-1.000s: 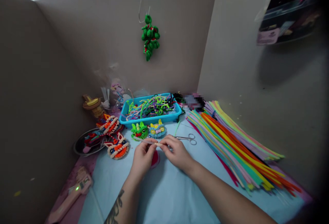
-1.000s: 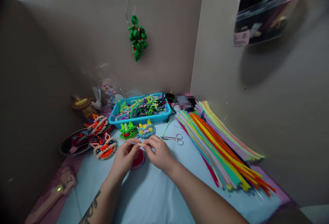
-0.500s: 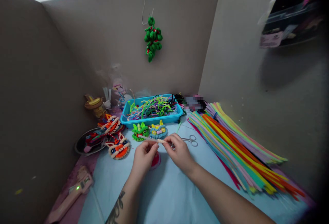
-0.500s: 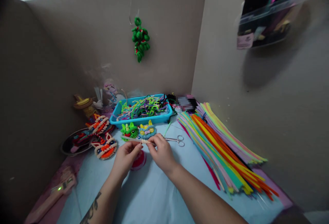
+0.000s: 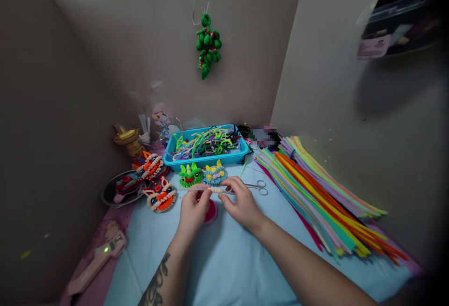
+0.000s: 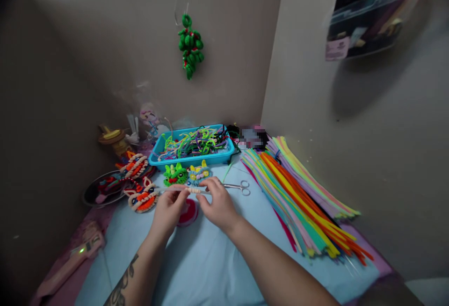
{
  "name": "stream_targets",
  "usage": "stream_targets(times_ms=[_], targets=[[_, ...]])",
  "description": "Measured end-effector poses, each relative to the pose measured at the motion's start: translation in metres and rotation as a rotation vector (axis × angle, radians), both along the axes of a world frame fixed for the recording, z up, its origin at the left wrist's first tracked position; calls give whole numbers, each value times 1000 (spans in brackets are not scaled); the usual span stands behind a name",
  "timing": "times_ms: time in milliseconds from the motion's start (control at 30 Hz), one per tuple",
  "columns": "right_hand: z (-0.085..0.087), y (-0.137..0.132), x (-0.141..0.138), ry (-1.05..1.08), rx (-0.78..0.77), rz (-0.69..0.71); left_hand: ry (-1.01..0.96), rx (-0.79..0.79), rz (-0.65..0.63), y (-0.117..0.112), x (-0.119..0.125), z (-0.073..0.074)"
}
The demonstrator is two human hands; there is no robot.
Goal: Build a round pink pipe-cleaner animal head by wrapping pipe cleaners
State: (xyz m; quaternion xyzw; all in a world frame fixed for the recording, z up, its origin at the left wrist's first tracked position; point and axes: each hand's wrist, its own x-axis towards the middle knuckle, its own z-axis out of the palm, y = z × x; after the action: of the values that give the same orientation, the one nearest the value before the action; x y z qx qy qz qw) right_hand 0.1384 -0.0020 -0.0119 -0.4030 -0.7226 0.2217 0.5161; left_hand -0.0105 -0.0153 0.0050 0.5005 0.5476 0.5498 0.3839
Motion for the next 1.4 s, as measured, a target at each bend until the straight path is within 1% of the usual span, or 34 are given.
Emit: stream_targets(times_ms=[133, 367, 500, 700, 933, 1067, 1267, 1400], targets=[[-1, 3, 3, -16, -6, 27, 5, 14, -8, 1, -2, -1], [0, 3, 2, -19, 42, 124, -4, -4, -64, 1, -4, -7], [1, 3, 3, -4, 59, 158, -10, -23, -93, 0, -3, -7], [-1, 3, 4, -1, 73, 160, -33, -22, -100, 0, -2, -6], [-2, 2, 0, -3, 11, 97, -89, -32, -118, 1, -2, -5], [1, 2, 1, -33, -11, 94, -140, -43, -106, 1, -3, -2], [5, -1, 0, 7, -57, 130, -29, -7, -75, 2, -4, 0], [6, -3, -2, 66, -108, 109, 41, 24, -109, 0, -3, 3]])
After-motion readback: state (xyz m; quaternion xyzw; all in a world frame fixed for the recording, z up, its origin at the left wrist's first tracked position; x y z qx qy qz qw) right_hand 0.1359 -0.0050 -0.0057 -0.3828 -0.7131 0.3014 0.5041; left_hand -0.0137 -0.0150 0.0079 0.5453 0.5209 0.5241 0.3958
